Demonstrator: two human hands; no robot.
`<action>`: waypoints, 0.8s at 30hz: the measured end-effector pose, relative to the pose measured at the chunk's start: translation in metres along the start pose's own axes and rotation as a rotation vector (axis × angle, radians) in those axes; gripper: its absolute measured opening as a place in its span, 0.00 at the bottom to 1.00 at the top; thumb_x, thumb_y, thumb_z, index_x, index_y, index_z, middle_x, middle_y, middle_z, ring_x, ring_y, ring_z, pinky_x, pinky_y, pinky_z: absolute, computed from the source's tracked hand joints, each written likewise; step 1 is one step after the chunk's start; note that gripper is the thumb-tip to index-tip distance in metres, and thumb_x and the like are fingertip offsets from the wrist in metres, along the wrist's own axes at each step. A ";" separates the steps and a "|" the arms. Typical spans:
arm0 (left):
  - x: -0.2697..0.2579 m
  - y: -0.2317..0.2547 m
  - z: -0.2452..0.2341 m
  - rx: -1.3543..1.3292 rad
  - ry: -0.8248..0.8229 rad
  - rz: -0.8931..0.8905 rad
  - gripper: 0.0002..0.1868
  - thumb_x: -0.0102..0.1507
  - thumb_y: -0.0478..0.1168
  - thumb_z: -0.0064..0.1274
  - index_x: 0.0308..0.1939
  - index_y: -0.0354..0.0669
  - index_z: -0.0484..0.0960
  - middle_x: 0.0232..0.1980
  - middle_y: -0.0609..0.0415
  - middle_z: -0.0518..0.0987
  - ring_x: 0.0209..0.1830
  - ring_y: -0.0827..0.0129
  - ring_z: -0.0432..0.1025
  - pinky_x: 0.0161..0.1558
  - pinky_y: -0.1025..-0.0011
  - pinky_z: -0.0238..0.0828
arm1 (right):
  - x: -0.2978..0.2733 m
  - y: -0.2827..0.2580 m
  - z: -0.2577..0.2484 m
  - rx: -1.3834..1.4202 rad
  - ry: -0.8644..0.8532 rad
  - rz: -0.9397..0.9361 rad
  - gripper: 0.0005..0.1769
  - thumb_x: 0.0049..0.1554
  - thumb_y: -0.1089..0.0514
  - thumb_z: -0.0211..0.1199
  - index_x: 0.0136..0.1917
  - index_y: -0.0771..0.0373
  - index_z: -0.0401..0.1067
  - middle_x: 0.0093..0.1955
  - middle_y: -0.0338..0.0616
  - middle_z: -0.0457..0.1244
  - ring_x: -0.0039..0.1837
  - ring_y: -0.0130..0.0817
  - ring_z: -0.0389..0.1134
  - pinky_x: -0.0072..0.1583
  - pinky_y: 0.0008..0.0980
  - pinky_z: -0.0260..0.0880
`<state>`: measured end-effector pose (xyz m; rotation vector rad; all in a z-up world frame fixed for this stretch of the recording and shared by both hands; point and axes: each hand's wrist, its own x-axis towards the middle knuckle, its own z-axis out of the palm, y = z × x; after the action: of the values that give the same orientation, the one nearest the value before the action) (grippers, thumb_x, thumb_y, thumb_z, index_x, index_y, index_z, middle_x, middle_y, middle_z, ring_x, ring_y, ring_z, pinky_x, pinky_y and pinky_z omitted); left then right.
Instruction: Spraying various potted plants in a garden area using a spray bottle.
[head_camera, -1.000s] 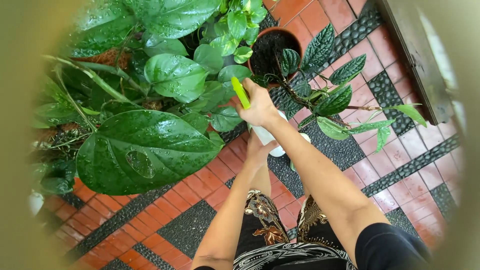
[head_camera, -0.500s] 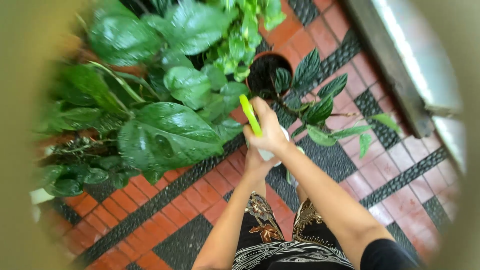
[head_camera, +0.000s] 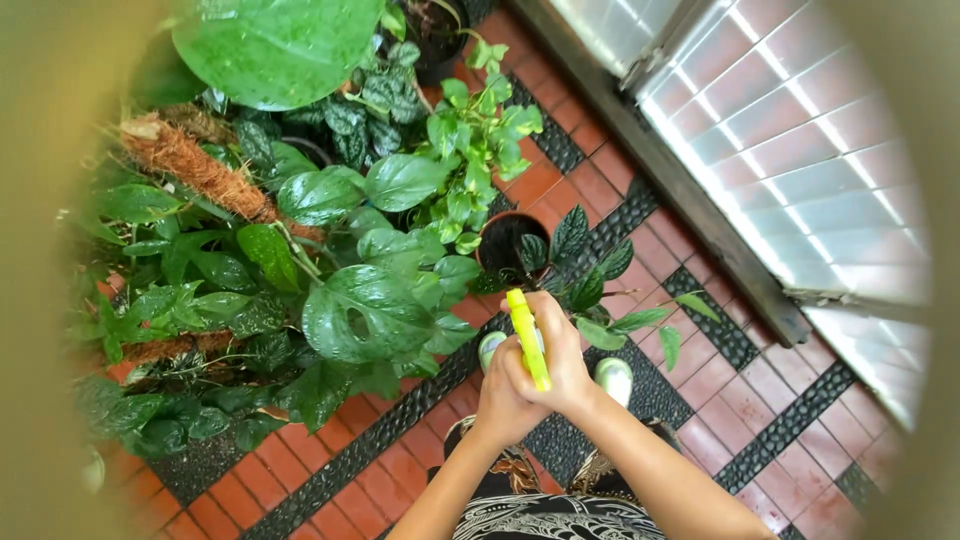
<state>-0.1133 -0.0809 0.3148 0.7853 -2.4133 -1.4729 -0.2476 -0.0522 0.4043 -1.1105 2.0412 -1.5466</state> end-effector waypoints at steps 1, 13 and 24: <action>0.002 0.016 0.001 0.003 0.005 0.006 0.39 0.53 0.47 0.70 0.65 0.41 0.71 0.65 0.44 0.73 0.68 0.46 0.68 0.65 0.54 0.67 | -0.002 -0.003 -0.012 0.001 0.002 -0.008 0.28 0.45 0.69 0.57 0.61 0.67 0.64 0.55 0.52 0.66 0.52 0.47 0.72 0.55 0.37 0.73; -0.020 0.164 0.125 0.052 0.045 -0.113 0.46 0.51 0.48 0.69 0.67 0.36 0.64 0.64 0.40 0.69 0.65 0.43 0.67 0.62 0.52 0.64 | -0.062 -0.015 -0.194 0.034 -0.030 -0.169 0.28 0.47 0.72 0.58 0.63 0.69 0.62 0.58 0.53 0.65 0.55 0.44 0.72 0.57 0.36 0.73; -0.027 0.209 0.184 -0.084 0.027 0.145 0.46 0.53 0.46 0.70 0.69 0.37 0.62 0.66 0.40 0.72 0.67 0.44 0.69 0.67 0.54 0.66 | -0.101 -0.016 -0.280 -0.011 0.095 -0.211 0.31 0.47 0.73 0.53 0.65 0.71 0.58 0.61 0.56 0.64 0.66 0.50 0.68 0.68 0.45 0.69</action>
<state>-0.2404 0.1489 0.4116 0.5951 -2.3182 -1.4868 -0.3679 0.2042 0.4975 -1.3169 2.0505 -1.7206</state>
